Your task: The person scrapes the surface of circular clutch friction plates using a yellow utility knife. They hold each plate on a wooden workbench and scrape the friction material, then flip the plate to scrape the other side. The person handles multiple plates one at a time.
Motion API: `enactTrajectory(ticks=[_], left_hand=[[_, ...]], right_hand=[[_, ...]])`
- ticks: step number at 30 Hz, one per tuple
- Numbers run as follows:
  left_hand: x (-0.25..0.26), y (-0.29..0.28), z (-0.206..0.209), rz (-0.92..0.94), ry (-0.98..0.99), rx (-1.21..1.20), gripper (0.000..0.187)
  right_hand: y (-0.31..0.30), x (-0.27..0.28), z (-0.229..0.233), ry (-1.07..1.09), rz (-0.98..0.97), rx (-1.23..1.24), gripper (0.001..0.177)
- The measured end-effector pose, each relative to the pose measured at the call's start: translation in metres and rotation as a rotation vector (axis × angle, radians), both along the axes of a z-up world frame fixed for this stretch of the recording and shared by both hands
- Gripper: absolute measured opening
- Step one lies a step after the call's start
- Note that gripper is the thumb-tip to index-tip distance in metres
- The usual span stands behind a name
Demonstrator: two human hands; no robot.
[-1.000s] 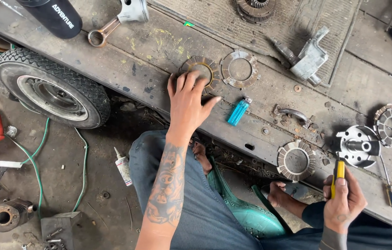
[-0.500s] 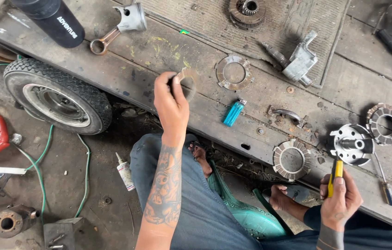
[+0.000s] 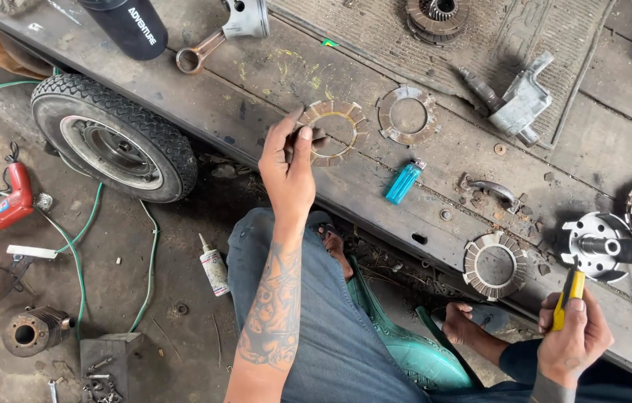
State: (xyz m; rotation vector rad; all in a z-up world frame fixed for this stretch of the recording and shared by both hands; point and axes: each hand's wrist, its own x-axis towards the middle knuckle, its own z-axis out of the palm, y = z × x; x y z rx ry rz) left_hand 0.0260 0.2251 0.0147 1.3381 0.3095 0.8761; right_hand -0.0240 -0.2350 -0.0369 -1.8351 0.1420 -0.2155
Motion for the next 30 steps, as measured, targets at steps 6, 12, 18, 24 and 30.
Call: enactTrajectory(ticks=[6, 12, 18, 24, 30], left_hand=[[-0.003, -0.003, 0.006, -0.012, 0.066, -0.073, 0.023], [-0.003, -0.006, 0.003, -0.051, 0.052, -0.138, 0.019], [-0.002, 0.004, 0.009, 0.103, 0.057, 0.591, 0.011], [0.020, 0.009, -0.015, 0.184, 0.156, 1.163, 0.016], [0.024, 0.014, -0.046, 0.172, 0.371, 1.277, 0.018]], right_hand=[[-0.010, 0.000, -0.010, 0.008, 0.009, 0.014, 0.039], [-0.009, 0.000, -0.007, 0.015, 0.025, 0.012, 0.040], [-0.009, -0.001, -0.004, 0.016, 0.055, -0.008, 0.041], [0.008, 0.005, 0.000, 0.029, -0.075, 0.090, 0.021], [-0.003, 0.007, -0.015, -0.096, -0.029, 0.146, 0.028]])
